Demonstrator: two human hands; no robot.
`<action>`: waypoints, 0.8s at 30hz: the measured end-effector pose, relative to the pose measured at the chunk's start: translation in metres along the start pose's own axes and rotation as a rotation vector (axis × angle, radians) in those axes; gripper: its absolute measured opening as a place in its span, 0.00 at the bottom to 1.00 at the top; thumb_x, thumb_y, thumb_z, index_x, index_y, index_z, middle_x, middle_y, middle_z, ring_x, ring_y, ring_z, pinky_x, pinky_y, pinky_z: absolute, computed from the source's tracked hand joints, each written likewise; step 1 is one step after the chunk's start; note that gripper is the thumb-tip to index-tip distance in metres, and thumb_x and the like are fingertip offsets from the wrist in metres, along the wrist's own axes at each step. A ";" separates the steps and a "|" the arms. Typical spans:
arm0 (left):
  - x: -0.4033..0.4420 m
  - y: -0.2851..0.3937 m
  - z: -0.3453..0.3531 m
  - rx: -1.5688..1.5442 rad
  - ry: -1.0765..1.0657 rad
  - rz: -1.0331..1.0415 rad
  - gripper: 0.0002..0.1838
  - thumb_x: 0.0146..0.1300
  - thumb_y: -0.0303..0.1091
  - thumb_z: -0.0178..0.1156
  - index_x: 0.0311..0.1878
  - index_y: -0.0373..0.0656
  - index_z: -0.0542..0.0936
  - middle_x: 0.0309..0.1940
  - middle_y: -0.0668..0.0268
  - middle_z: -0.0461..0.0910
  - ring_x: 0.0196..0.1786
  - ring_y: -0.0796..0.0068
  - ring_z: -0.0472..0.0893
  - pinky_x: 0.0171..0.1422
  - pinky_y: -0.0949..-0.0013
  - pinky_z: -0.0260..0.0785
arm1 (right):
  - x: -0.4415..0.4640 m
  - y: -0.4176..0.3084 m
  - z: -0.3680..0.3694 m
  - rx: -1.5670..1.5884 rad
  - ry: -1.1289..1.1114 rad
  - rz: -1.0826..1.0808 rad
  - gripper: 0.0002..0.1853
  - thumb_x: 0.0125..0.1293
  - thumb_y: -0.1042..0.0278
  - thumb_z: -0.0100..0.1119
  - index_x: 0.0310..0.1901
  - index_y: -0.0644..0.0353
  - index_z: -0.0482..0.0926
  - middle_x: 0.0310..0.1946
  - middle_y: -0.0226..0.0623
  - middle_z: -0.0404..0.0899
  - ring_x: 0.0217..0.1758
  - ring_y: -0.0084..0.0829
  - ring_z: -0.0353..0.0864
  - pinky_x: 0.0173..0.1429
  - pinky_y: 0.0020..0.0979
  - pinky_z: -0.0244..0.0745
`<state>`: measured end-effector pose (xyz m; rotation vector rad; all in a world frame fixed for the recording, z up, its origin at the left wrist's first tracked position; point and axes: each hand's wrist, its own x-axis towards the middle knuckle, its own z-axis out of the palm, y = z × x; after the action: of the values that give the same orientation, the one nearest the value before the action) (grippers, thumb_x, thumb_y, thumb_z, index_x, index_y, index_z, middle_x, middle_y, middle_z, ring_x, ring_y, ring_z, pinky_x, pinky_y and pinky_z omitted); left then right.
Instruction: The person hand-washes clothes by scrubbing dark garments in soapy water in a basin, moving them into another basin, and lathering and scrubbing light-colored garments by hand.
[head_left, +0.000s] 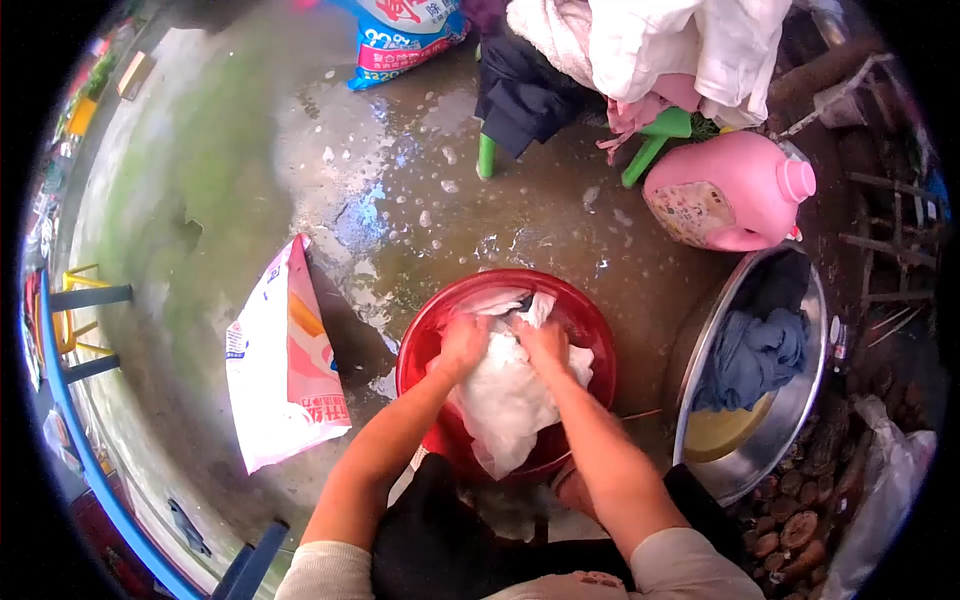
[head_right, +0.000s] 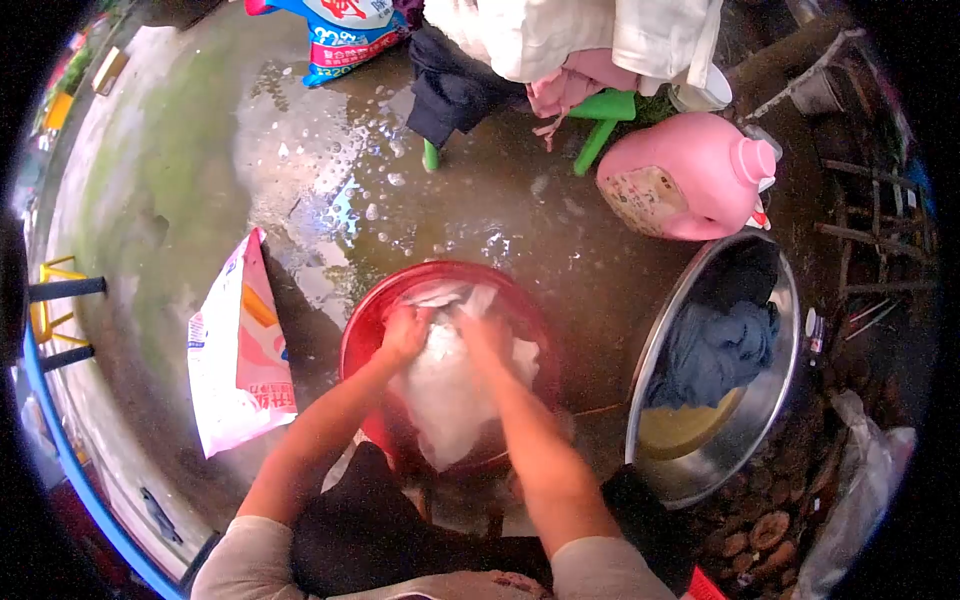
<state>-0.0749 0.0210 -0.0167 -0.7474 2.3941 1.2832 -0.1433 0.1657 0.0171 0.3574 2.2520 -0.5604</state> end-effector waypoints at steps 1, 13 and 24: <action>0.002 -0.006 -0.001 -0.248 -0.040 0.017 0.18 0.67 0.43 0.51 0.45 0.36 0.80 0.43 0.52 0.81 0.47 0.59 0.81 0.54 0.60 0.71 | 0.011 0.010 -0.001 0.111 -0.025 -0.101 0.26 0.61 0.45 0.58 0.41 0.67 0.81 0.34 0.52 0.82 0.38 0.44 0.82 0.44 0.42 0.74; -0.059 -0.002 -0.019 0.142 -0.075 0.212 0.39 0.58 0.63 0.55 0.68 0.51 0.66 0.69 0.43 0.55 0.73 0.39 0.51 0.72 0.42 0.48 | -0.136 0.039 0.012 0.355 0.208 -0.929 0.10 0.58 0.63 0.66 0.37 0.56 0.79 0.29 0.40 0.78 0.36 0.44 0.78 0.43 0.40 0.73; -0.051 0.002 -0.007 0.503 -0.119 0.391 0.23 0.59 0.52 0.57 0.47 0.42 0.76 0.41 0.44 0.76 0.48 0.42 0.75 0.54 0.45 0.67 | -0.059 0.049 0.062 -0.229 0.409 -0.382 0.22 0.68 0.56 0.49 0.62 0.47 0.67 0.60 0.50 0.66 0.55 0.53 0.72 0.55 0.54 0.69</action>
<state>-0.0346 0.0308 0.0146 -0.0585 2.6752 0.7489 -0.0454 0.1728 0.0101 -0.0899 2.7731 -0.4407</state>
